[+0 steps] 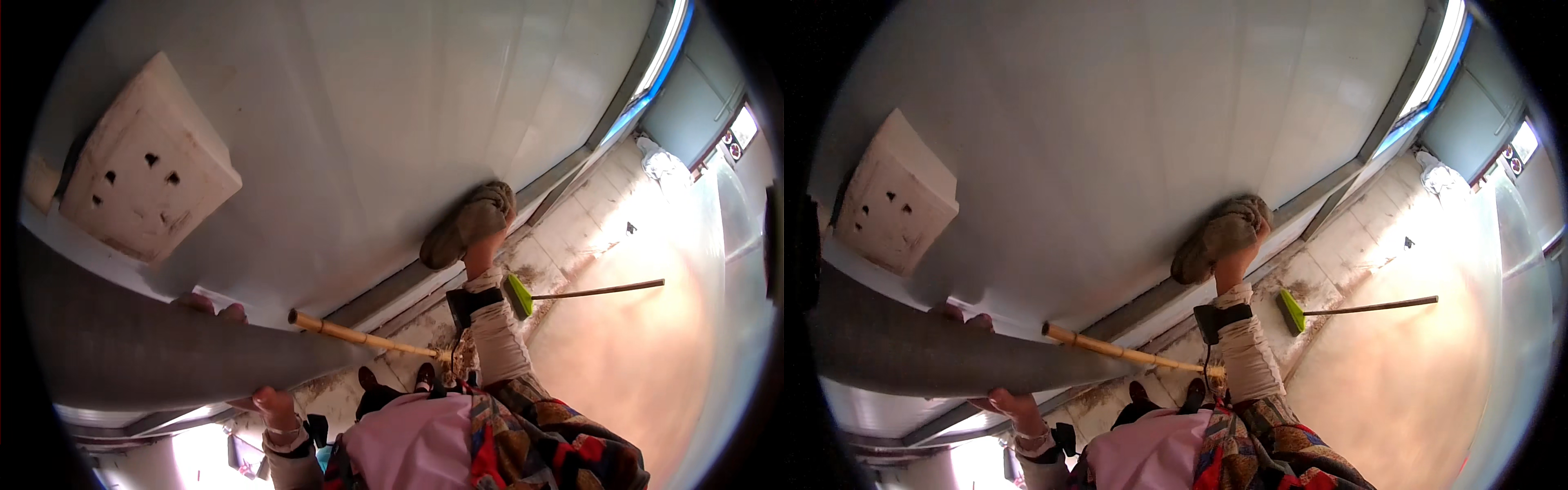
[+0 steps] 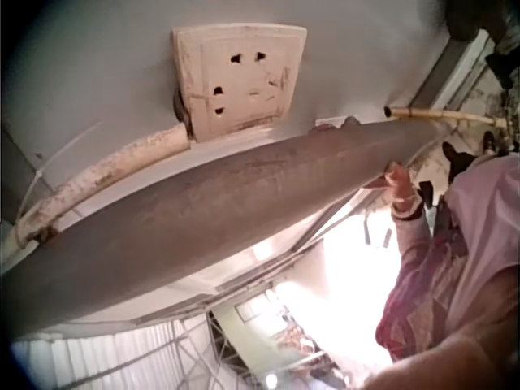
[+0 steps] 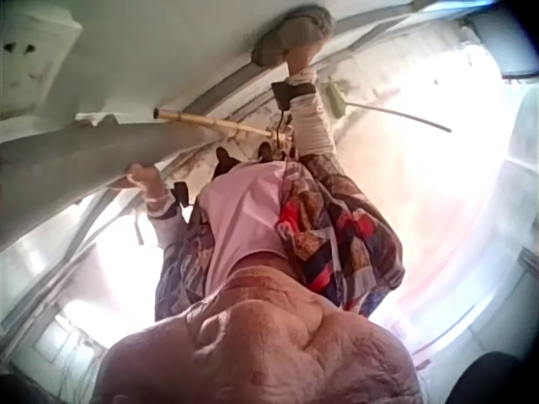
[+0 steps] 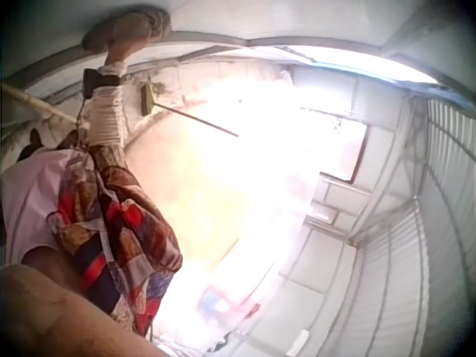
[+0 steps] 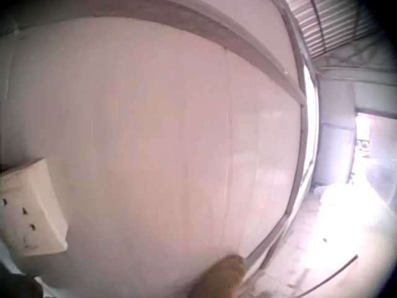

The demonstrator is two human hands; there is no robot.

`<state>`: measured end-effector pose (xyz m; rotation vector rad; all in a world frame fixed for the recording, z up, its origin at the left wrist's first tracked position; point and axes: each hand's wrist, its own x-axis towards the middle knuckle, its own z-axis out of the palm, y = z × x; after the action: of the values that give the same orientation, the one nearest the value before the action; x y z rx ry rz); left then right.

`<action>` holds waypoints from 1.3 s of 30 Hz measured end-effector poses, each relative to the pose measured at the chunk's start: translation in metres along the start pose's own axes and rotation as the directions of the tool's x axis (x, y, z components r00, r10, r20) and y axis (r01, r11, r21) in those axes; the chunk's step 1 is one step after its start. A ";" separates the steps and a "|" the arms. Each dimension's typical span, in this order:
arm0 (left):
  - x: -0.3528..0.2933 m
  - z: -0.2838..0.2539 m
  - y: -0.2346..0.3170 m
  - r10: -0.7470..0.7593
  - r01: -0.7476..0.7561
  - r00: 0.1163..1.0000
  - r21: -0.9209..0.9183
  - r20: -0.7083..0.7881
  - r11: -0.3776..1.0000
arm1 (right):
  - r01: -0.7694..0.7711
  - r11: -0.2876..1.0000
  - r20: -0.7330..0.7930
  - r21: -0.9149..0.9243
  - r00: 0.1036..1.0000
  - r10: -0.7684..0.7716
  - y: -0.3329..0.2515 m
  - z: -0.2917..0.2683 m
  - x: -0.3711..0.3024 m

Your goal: The person wipes down the interior walls of a structure using a cloth.

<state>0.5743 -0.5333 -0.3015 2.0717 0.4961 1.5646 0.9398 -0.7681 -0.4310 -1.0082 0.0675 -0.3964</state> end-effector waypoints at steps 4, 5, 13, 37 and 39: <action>-0.001 -0.005 -0.002 0.011 -0.011 1.000 0.013 0.015 1.000 | -0.354 0.899 0.091 0.257 0.935 0.342 0.015 -0.008 -0.031; -0.002 -0.006 -0.001 0.012 -0.012 1.000 0.016 0.019 1.000 | -0.358 0.897 0.094 0.258 0.934 0.346 0.018 -0.009 -0.042; 0.002 -0.004 0.002 0.018 -0.018 1.000 -0.020 0.021 1.000 | -0.814 0.568 0.275 0.124 0.578 0.768 0.001 0.004 -0.153; 0.024 0.029 0.029 0.107 -0.106 0.994 0.039 -0.026 0.994 | 0.771 0.621 0.302 -0.137 0.630 -0.716 -0.240 0.142 0.059; 0.024 0.032 0.029 0.110 -0.109 0.994 0.048 -0.023 0.993 | 0.886 0.258 0.340 -0.385 0.396 -0.853 -0.255 0.157 0.068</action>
<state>0.6118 -0.5491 -0.2727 2.1486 0.4380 1.6591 0.9650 -0.7849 -0.1252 -1.5595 -0.5310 -1.4729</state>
